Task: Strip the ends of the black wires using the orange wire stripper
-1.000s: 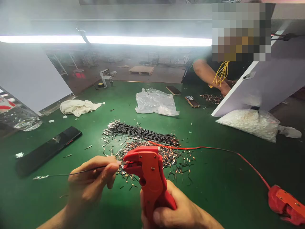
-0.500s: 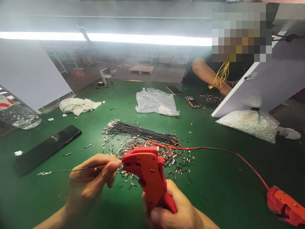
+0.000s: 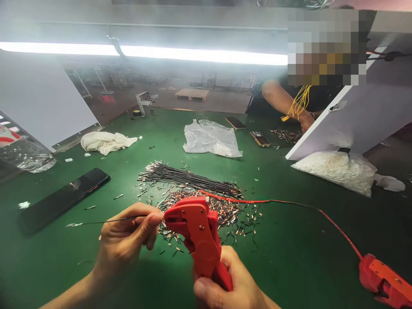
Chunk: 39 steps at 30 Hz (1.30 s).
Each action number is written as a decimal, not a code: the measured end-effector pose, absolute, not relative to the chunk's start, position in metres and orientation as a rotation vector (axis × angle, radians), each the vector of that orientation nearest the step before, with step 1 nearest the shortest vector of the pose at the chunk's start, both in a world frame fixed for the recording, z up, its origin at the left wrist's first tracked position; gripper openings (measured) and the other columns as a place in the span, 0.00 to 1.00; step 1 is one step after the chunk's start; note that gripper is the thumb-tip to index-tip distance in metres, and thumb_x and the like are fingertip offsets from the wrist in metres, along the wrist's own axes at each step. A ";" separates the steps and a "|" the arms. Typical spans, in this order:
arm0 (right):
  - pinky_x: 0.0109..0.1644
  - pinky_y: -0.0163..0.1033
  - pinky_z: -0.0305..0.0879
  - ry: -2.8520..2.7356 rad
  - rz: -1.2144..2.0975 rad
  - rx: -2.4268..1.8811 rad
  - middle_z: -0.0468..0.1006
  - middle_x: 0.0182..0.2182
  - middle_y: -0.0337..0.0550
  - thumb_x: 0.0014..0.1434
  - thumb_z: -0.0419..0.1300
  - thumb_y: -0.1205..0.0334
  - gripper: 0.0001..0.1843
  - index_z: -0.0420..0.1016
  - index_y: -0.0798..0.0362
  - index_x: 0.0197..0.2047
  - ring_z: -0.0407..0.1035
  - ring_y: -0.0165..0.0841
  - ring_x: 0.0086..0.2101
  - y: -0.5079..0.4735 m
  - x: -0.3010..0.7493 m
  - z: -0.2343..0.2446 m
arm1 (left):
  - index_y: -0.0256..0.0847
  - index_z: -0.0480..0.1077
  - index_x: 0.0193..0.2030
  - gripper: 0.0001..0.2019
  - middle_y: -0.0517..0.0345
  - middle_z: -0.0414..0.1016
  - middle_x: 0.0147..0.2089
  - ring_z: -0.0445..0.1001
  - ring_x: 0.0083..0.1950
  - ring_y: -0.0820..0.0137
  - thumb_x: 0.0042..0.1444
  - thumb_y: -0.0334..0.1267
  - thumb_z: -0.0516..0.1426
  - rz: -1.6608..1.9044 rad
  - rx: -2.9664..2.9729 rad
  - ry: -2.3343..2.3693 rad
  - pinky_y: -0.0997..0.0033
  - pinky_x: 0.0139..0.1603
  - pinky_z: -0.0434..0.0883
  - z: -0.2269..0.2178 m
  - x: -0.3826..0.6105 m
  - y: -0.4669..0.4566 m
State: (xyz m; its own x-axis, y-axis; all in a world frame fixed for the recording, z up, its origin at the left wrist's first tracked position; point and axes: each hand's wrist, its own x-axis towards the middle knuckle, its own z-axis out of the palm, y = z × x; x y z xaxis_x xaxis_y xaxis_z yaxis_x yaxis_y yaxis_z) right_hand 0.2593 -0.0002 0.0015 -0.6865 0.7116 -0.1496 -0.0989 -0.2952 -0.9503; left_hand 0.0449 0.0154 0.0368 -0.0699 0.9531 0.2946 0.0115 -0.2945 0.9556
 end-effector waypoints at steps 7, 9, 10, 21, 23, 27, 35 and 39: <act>0.22 0.33 0.43 -1.142 2.152 -0.809 0.49 0.18 0.28 0.51 0.64 0.39 0.26 0.59 0.51 0.25 0.43 0.23 0.19 -0.005 0.255 0.004 | 0.41 0.73 0.27 0.15 0.66 0.62 0.13 0.58 0.15 0.79 0.58 0.49 0.60 1.420 1.302 1.114 0.77 0.15 0.55 0.039 0.046 0.019; 0.23 0.34 0.43 -1.077 2.176 -0.809 0.50 0.18 0.28 0.50 0.66 0.41 0.25 0.59 0.51 0.26 0.44 0.23 0.20 -0.007 0.254 0.006 | 0.40 0.71 0.24 0.19 0.65 0.63 0.13 0.59 0.15 0.78 0.59 0.51 0.58 1.393 1.280 1.114 0.77 0.15 0.56 0.038 0.046 0.020; 0.23 0.34 0.43 -1.052 2.185 -0.804 0.50 0.18 0.28 0.50 0.66 0.42 0.25 0.60 0.51 0.27 0.44 0.23 0.19 -0.007 0.254 0.007 | 0.40 0.70 0.23 0.20 0.64 0.63 0.14 0.60 0.15 0.78 0.60 0.51 0.58 1.383 1.271 1.107 0.77 0.16 0.57 0.038 0.046 0.019; 0.22 0.28 0.53 -1.116 2.207 -0.525 0.61 0.21 0.33 0.55 0.65 0.46 0.21 0.68 0.57 0.37 0.55 0.23 0.19 -0.002 0.254 -0.007 | 0.40 0.68 0.26 0.16 0.63 0.67 0.19 0.64 0.21 0.78 0.63 0.45 0.56 1.367 1.256 1.082 0.78 0.21 0.62 0.036 0.046 0.016; 0.22 0.27 0.54 -1.118 2.203 -0.516 0.63 0.21 0.34 0.56 0.64 0.47 0.20 0.68 0.57 0.37 0.56 0.23 0.19 -0.002 0.254 -0.010 | 0.39 0.68 0.26 0.16 0.63 0.66 0.20 0.63 0.22 0.78 0.63 0.45 0.56 1.361 1.256 1.080 0.78 0.22 0.62 0.038 0.047 0.015; 0.22 0.27 0.56 -1.113 2.203 -0.497 0.65 0.21 0.35 0.58 0.63 0.50 0.18 0.68 0.58 0.39 0.57 0.23 0.19 -0.004 0.255 -0.011 | 0.39 0.69 0.26 0.16 0.63 0.67 0.21 0.63 0.23 0.77 0.61 0.45 0.57 1.348 1.184 1.164 0.76 0.25 0.62 0.042 0.051 0.011; 0.23 0.29 0.57 -1.139 2.185 -0.498 0.66 0.20 0.37 0.57 0.62 0.47 0.20 0.69 0.58 0.35 0.59 0.25 0.20 -0.002 0.251 -0.016 | 0.39 0.68 0.24 0.17 0.64 0.66 0.19 0.61 0.22 0.77 0.58 0.47 0.59 1.282 1.088 1.135 0.74 0.25 0.58 0.046 0.054 0.008; 0.25 0.31 0.59 -1.142 2.207 -0.425 0.60 0.19 0.33 0.56 0.63 0.47 0.19 0.67 0.55 0.29 0.57 0.24 0.19 0.001 0.248 -0.009 | 0.39 0.67 0.23 0.18 0.64 0.65 0.18 0.60 0.21 0.78 0.58 0.48 0.59 1.252 1.033 1.082 0.74 0.24 0.58 0.045 0.052 0.009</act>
